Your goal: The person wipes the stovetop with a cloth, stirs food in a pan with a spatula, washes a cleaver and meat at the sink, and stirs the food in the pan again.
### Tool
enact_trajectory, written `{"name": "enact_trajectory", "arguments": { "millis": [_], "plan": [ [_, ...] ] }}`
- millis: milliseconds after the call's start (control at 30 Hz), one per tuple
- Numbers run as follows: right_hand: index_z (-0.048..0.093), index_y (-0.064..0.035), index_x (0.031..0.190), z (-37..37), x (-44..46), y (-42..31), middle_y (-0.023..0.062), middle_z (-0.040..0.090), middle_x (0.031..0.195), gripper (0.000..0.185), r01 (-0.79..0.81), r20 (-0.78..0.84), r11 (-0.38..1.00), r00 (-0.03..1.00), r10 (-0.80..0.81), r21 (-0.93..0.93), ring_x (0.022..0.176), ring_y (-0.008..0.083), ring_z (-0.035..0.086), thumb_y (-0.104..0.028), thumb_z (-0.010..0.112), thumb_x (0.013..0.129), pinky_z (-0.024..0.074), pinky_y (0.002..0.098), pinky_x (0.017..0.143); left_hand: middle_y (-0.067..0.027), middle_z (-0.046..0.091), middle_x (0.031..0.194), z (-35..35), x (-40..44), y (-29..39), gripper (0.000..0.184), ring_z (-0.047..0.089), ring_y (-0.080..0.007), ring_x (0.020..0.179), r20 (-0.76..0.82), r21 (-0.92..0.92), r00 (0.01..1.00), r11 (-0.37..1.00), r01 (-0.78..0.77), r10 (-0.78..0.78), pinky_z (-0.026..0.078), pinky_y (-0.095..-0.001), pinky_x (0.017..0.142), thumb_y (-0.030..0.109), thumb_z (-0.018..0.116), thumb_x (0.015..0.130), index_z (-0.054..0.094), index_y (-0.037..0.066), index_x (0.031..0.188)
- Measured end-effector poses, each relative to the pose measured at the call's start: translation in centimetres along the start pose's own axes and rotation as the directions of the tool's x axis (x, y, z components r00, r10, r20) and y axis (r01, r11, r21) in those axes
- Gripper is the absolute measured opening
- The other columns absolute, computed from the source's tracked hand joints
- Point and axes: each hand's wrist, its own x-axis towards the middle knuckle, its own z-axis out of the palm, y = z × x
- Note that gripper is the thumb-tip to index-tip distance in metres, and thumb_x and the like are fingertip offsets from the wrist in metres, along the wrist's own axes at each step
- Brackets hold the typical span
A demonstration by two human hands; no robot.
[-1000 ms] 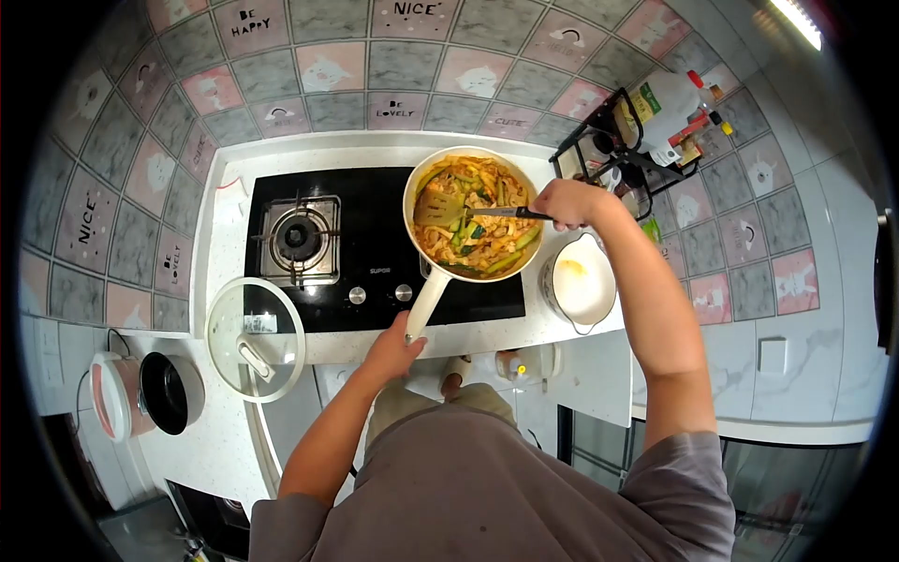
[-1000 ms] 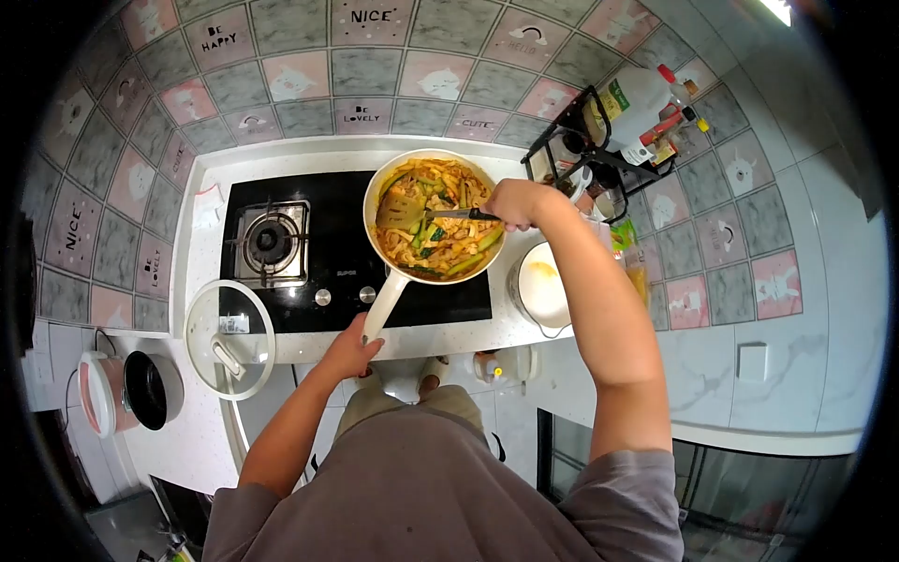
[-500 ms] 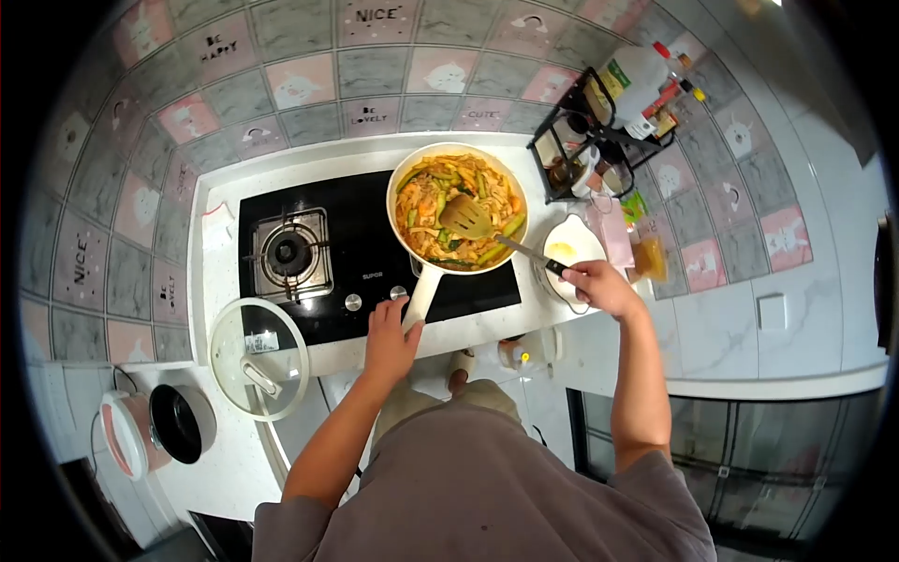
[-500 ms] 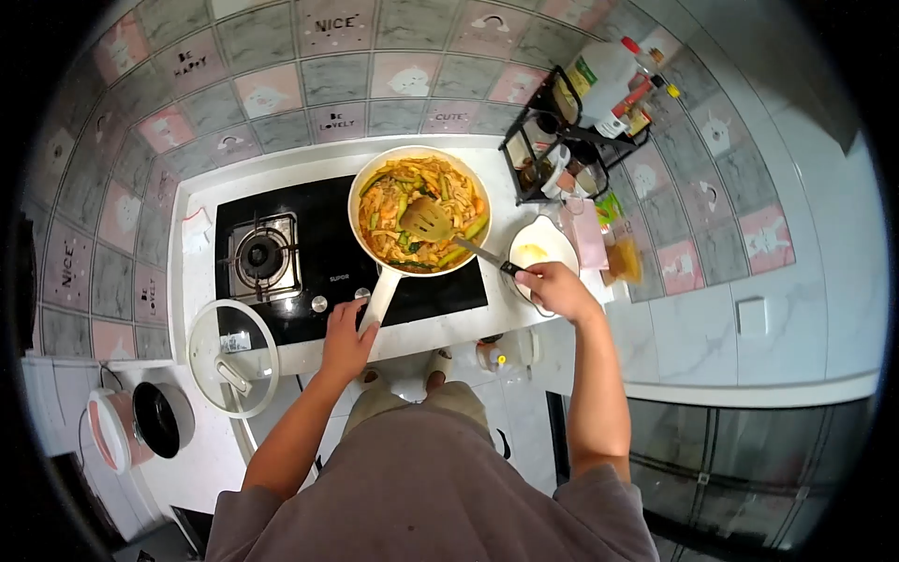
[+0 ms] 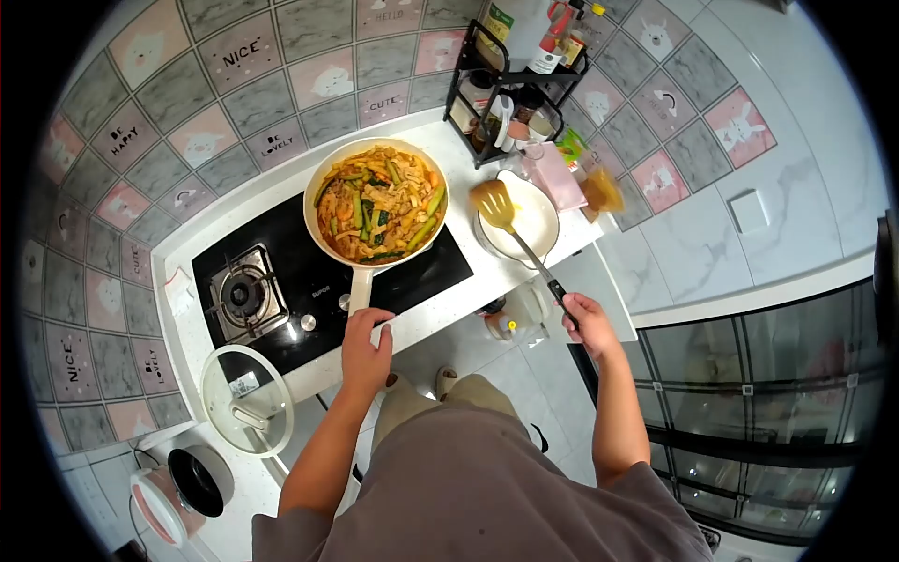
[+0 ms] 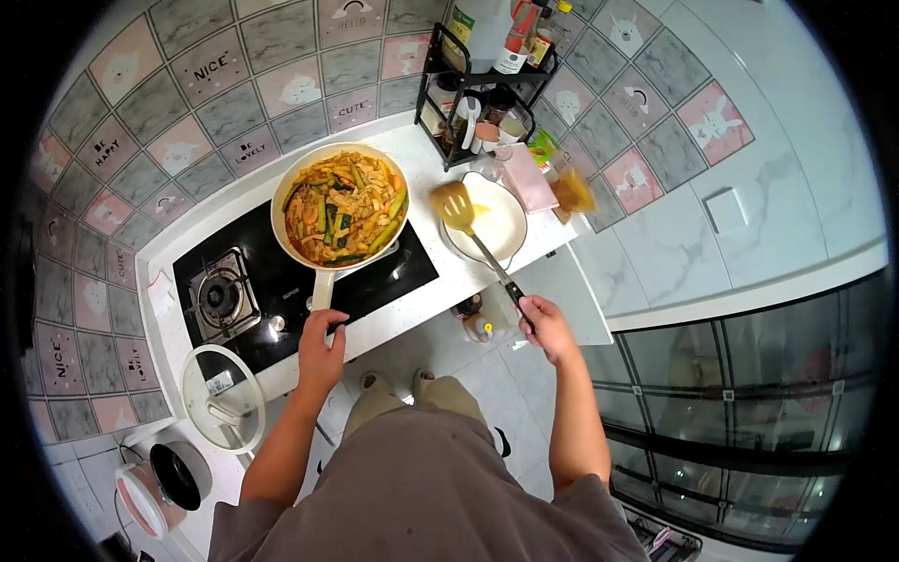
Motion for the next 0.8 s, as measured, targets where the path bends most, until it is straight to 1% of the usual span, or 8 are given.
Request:
{"name": "enact_trajectory", "arguments": {
  "millis": [200,367,467,533,567,600,633,800],
  "plan": [
    [0.058,-0.0053,0.102,-0.3,6.1,4.1,-0.0009,0.048,0.063,0.025,-0.114,-0.087,0.991,0.989,0.121,0.075,0.045,0.0072,0.035,-0.029,0.051,0.1,0.0243,0.0221,0.039,-0.0059,0.059,0.095,1.4,-2.4,1.9,0.013,0.056,-0.0153,0.072,-0.012,0.036,0.988,0.988,0.152,-0.152,0.045,-0.0281,0.063,0.001,0.059,0.087,0.063,0.006,0.099],
    [0.056,-0.0071,0.107,1.0,9.0,4.9,0.0008,0.053,0.073,0.026,-0.147,0.033,0.959,0.989,0.144,0.244,0.051,0.0085,0.041,-0.031,0.055,0.099,0.0292,0.0223,0.041,-0.0063,0.058,0.097,2.4,-5.4,2.7,0.016,0.056,-0.0156,0.071,0.011,-0.041,0.972,0.971,0.235,-0.235,0.047,-0.0264,0.063,-0.002,0.059,0.088,0.063,0.006,0.102],
    [0.055,-0.0115,0.124,1.2,7.6,4.3,0.0027,0.067,0.094,0.044,-0.174,0.102,0.984,0.98,0.17,0.039,0.058,0.0089,0.054,-0.045,0.058,0.095,0.0385,0.0203,0.047,-0.0068,0.055,0.104,1.7,-7.6,3.1,0.02,0.055,-0.0147,0.077,-0.057,-0.083,0.962,0.961,0.263,-0.268,0.05,-0.0261,0.067,-0.004,0.059,0.087,0.062,0.005,0.105],
    [0.041,-0.0088,0.144,0.9,7.4,5.3,0.0094,0.061,0.116,0.067,-0.037,-0.005,0.936,0.999,0.038,-0.351,0.079,0.0175,0.063,-0.043,0.064,0.091,0.0503,0.03,0.061,-0.0067,0.055,0.105,0.7,-8.9,3.0,0.021,0.055,-0.0143,0.077,-0.154,-0.115,0.946,0.956,0.268,-0.284,0.05,-0.0258,0.065,-0.004,0.06,0.087,0.061,0.005,0.106],
    [0.041,-0.0077,0.144,-0.6,8.7,7.1,0.0116,0.058,0.122,0.067,0.127,0.013,0.745,0.988,-0.156,-0.654,0.082,0.0186,0.064,-0.036,0.068,0.089,0.0517,0.0307,0.065,-0.0065,0.055,0.106,-0.1,-9.6,3.1,0.021,0.055,-0.0141,0.077,-0.198,-0.137,0.931,0.949,0.283,-0.306,0.05,-0.0255,0.064,-0.003,0.061,0.087,0.061,0.005,0.106],
    [0.044,-0.007,0.142,-1.3,8.7,7.7,0.0127,0.056,0.125,0.064,0.383,0.2,0.276,0.832,-0.517,-0.881,0.081,0.0174,0.063,-0.026,0.07,0.087,0.0515,0.0302,0.067,-0.0065,0.055,0.106,-0.9,-10.3,3.1,0.021,0.055,-0.0141,0.077,-0.242,-0.122,0.914,0.945,0.303,-0.324,0.05,-0.0255,0.064,-0.003,0.061,0.087,0.061,0.005,0.106],
    [0.048,-0.0052,0.138,3.4,3.6,0.9,0.0122,0.059,0.12,0.056,0.268,0.114,0.523,0.945,-0.307,-0.809,0.08,0.0159,0.061,-0.017,0.068,0.088,0.0509,0.0285,0.069,-0.0052,0.055,0.105,-1.9,-11.0,3.2,0.022,0.055,-0.013,0.079,-0.3,-0.122,0.891,0.94,0.318,-0.34,0.049,-0.0243,0.065,-0.004,0.062,0.087,0.061,0.006,0.106],
    [0.058,-0.0107,0.126,19.8,-2.9,-5.2,0.0096,0.063,0.107,0.038,0.728,0.644,0.632,0.622,-0.446,-0.265,0.078,0.0197,0.061,-0.004,0.061,0.089,0.0523,0.0286,0.067,-0.0047,0.056,0.103,-6.9,-14.5,0.4,0.015,0.056,-0.0125,0.08,-0.617,-0.096,0.724,0.942,0.32,-0.309,0.049,-0.0246,0.064,0.0,0.06,0.09,0.061,0.005,0.104]
  ]
}}
